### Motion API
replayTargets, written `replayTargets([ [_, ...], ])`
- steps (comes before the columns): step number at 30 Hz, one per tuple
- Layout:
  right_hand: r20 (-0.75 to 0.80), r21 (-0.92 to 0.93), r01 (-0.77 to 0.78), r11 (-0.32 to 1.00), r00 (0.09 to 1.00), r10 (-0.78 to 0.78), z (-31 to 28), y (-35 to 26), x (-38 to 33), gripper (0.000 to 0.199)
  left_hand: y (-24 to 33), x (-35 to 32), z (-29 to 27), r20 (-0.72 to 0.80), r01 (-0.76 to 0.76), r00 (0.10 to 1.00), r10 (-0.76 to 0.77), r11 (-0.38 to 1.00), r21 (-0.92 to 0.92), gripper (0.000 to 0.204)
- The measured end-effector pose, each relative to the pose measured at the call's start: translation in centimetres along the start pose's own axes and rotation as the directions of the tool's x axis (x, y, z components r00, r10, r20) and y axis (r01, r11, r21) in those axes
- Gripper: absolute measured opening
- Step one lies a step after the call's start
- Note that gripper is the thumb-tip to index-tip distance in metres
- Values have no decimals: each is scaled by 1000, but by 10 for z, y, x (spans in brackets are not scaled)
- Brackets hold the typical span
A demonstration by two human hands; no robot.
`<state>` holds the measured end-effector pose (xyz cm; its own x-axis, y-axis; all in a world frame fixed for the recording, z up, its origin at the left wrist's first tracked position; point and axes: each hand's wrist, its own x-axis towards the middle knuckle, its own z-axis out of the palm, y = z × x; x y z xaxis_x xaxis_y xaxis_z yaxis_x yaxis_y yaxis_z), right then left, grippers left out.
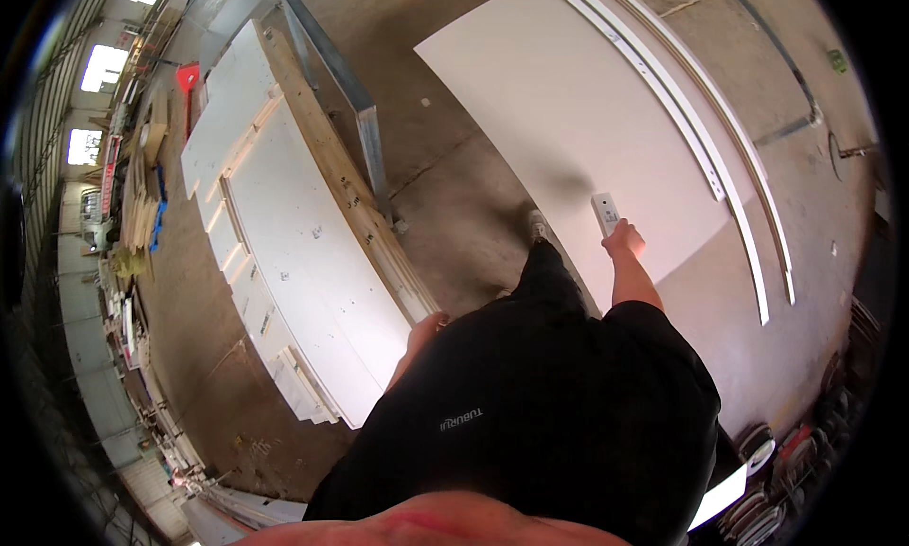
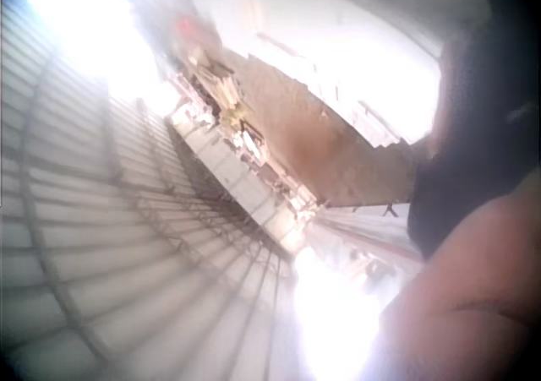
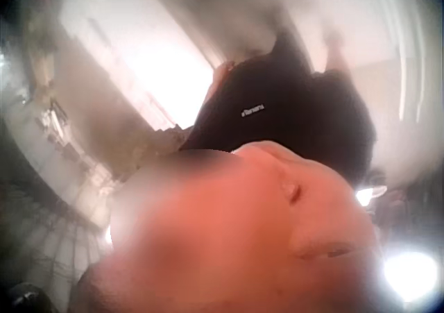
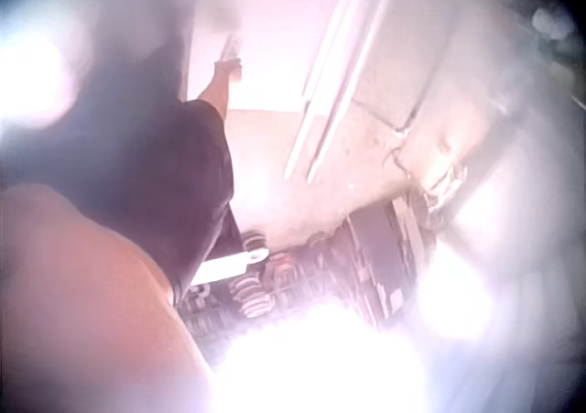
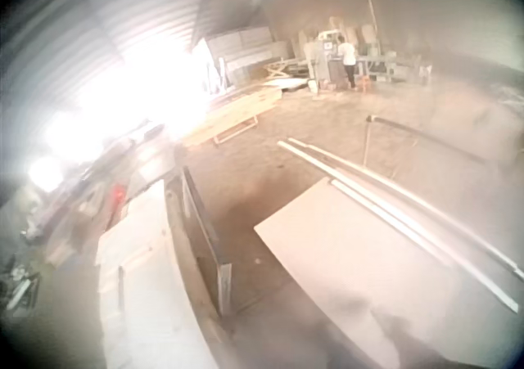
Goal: The person repeatedly picks up white rectangular panels from a stack and places them onto a conveyor belt. Using a handheld tool, the person scans or marks each panel before moving it to a separate stack on a metal rack. The task involves repetitive handling of multiple identical panels in a manufacturing setting.
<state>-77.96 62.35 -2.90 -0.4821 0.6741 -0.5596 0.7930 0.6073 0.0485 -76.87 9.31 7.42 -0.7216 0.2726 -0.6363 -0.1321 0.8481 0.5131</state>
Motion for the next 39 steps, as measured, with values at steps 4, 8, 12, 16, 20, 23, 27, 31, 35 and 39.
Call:
replayTargets([
  [4,-21,-21,25,999,999,-25,-10,-38,71,55,-2,35,10,21,-31,999,40,942,-334,38],
  [8,-3,-51,6,999,1000,-6,-18,-64,114,53,85,59,-39,1,54,999,-54,985,-161,38],
  [12,53,-119,-88,989,994,95,-51,-98,131,54,129,90,-74,-190,110,974,-126,990,-91,38],
  [16,-37,60,54,997,998,-52,-63,-132,152,55,153,112,-95,-250,46,959,-130,948,-316,36],
  [20,16,172,320,932,945,-327,-74,-189,167,49,170,142,-131,-435,-78,899,-45,962,-261,35],
  [23,-38,122,611,782,790,-612,-50,-227,206,46,198,173,-189,-632,-164,775,19,971,-171,41],
  [27,61,83,718,691,688,-723,-72,-299,225,43,218,243,-281,-839,-301,507,197,953,42,57],
  [31,279,72,806,588,549,-788,-149,-376,197,36,217,294,-330,-880,-186,447,162,979,85,77],
  [35,133,65,808,585,574,-808,-172,-424,250,41,210,350,-360,-778,-183,624,70,981,-58,94],
  [39,164,27,762,647,635,-755,-199,-474,285,38,202,358,-359,-755,-203,656,25,969,-144,103],
])
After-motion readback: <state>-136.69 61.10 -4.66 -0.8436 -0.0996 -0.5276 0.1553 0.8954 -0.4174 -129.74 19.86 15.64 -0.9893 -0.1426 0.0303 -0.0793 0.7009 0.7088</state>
